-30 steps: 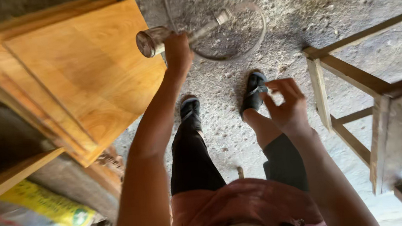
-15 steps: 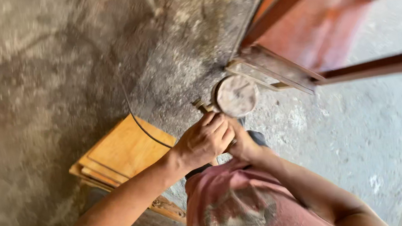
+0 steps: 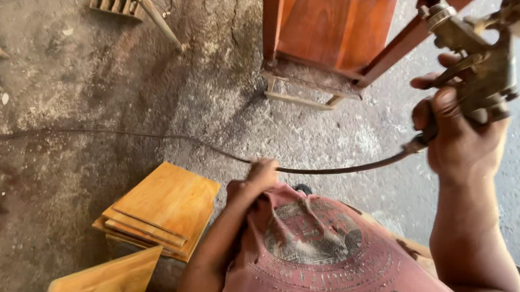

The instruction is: The person pours brown stain from a can into the cup of a spray gun, connects the gun's hose to an air compressor, and sprays the surfaces of a wooden stool and other furniture pieces, moving around the items to coat them.

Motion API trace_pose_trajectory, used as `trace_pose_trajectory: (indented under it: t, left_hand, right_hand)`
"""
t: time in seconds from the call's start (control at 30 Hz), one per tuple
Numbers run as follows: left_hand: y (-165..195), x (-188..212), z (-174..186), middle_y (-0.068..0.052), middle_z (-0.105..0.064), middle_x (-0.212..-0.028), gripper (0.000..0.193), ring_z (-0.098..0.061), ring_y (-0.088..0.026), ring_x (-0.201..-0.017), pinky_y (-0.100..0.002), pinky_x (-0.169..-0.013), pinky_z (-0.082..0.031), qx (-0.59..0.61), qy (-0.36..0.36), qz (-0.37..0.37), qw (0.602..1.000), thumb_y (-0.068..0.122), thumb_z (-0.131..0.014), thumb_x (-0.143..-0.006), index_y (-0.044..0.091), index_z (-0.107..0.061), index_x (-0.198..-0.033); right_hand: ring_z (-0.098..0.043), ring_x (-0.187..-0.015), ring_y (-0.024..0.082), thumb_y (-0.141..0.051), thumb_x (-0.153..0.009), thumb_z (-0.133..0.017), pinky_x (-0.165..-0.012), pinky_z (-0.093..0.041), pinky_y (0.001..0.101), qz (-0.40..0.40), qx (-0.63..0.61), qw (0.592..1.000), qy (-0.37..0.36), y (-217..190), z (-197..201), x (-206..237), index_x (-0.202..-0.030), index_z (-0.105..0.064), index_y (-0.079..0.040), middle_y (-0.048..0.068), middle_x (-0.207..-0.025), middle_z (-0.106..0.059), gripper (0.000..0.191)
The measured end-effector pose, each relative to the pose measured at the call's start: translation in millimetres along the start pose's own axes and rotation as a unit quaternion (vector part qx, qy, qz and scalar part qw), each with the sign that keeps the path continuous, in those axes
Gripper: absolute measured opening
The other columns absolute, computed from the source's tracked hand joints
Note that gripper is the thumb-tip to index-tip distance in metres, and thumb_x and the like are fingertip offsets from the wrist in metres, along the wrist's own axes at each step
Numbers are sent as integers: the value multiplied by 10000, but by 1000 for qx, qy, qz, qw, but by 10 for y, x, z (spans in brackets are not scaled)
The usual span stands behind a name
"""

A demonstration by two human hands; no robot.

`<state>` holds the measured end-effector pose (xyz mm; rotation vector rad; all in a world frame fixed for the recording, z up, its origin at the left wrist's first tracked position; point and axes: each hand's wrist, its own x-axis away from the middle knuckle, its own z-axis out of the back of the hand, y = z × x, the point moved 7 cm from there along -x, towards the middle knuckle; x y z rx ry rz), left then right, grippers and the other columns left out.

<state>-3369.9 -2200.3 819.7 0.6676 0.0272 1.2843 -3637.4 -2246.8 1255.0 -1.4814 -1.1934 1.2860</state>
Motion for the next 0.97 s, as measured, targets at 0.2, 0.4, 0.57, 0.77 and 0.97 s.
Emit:
trace_pose_trajectory:
  t: [0.2, 0.4, 0.57, 0.77, 0.97]
  left_hand:
    - [-602, 793, 303, -201, -702, -1140, 406, -649, -407, -1077, -499, -882, -504, 118, 4, 81, 990, 451, -621, -939, 104, -662, -1146]
    - [-19, 1312, 1182, -165, -716, -803, 449, -691, -405, -803, -514, -683, -521, 13, 133, 112, 985, 520, -718, -880, 77, -661, -849]
    - [542, 1463, 1640, -158, -685, -777, 418, -672, -401, -746, -511, -631, -506, -4, 210, 66, 975, 422, -791, -847, 52, -615, -763]
    - [905, 1498, 1742, -108, -724, -841, 226, -699, -321, -798, -448, -714, -530, 72, 169, 22, 983, 274, -784, -784, 73, -719, -864]
    - [1504, 880, 1262, -150, -669, -1362, 510, -650, -306, -1291, -463, -1144, -504, 441, 166, -96, 877, 390, -764, -953, 169, -591, -1379]
  right_hand:
    - [-589, -666, 82, -410, -1126, -680, -596, -445, 236, 66, 148, 986, 49, 139, 717, 31, -1470, -517, 80, 180, -1129, -711, 620]
    - [-582, -719, 60, -647, -1067, -575, -635, -467, 237, 39, 105, 994, 1, 775, 940, 104, -1423, -557, 52, 107, -1129, -716, 784]
    - [-547, -706, 64, -675, -1054, -521, -613, -431, 237, 15, 206, 976, -65, 1156, 835, 36, -1309, -582, 52, 49, -920, -666, 773]
    - [-535, -709, 74, -720, -1016, -547, -631, -433, 244, 0, 129, 984, -122, 1205, 717, -21, -1377, -584, 69, 60, -935, -652, 868]
    - [-573, -719, 95, -722, -971, -591, -615, -455, 251, -56, -20, 986, -156, 1276, 344, 226, -1437, -532, 88, 134, -1156, -698, 936]
